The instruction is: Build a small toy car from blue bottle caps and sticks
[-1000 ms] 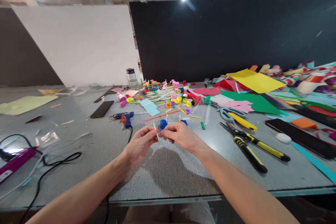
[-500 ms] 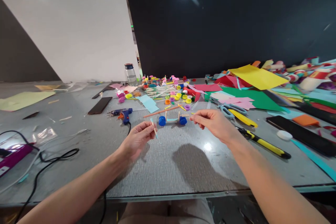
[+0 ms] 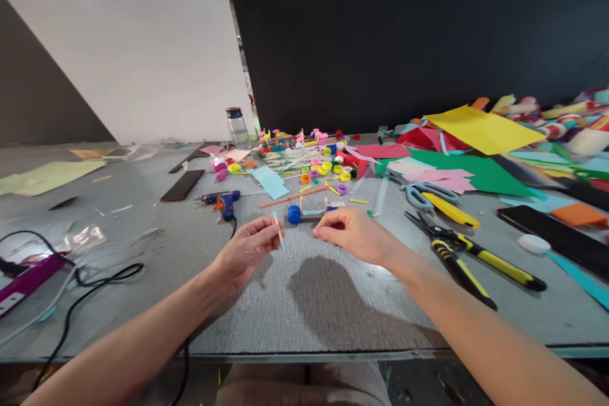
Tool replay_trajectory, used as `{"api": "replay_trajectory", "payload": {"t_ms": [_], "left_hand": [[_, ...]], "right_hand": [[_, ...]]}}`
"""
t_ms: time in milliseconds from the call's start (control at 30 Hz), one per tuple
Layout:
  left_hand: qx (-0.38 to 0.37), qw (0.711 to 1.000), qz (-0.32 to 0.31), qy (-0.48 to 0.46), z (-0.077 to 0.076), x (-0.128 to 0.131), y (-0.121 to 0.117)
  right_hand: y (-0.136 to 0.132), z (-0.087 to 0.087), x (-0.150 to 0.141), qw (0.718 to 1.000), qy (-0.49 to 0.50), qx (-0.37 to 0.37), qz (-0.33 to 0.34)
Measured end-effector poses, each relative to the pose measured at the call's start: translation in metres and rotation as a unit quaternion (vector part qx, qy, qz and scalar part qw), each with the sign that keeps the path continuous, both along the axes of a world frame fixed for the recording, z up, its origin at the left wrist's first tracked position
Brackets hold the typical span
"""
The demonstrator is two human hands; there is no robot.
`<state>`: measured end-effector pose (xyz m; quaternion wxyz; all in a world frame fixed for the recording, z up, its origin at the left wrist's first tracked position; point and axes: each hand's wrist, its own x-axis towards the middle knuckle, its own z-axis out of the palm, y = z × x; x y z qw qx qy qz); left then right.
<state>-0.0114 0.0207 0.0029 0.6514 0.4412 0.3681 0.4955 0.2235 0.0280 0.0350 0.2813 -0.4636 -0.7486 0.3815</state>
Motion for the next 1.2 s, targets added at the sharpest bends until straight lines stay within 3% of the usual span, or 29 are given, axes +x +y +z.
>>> {"api": "replay_trajectory", "payload": {"t_ms": [133,333,433,667,833,1033,1200], "left_hand": [[-0.006,1.000,-0.001,0.001,-0.002,0.000,0.000],[-0.007,1.000,0.000,-0.011,-0.001,-0.002,-0.001],[-0.011,1.000,0.006,-0.012,-0.001,-0.003,0.000],[0.011,1.000,0.014,-0.004,0.002,-0.003,0.002],[0.017,0.999,0.028,0.000,0.004,-0.004,0.004],[0.024,0.999,0.024,0.008,0.001,-0.004,0.006],[0.045,0.997,0.062,-0.011,0.002,-0.004,0.002]], "right_hand": [[0.002,-0.003,-0.023,0.999,-0.021,-0.001,0.046],[0.003,-0.036,-0.043,0.996,-0.049,0.043,0.068],[0.001,-0.043,-0.045,0.993,-0.061,0.078,0.067],[-0.002,-0.036,-0.040,0.984,-0.088,0.139,0.067],[0.003,-0.039,-0.037,0.974,-0.117,0.182,0.061],[0.005,-0.043,-0.035,0.972,-0.113,0.198,0.058],[0.003,-0.042,-0.035,0.980,-0.079,0.175,0.058]]}}
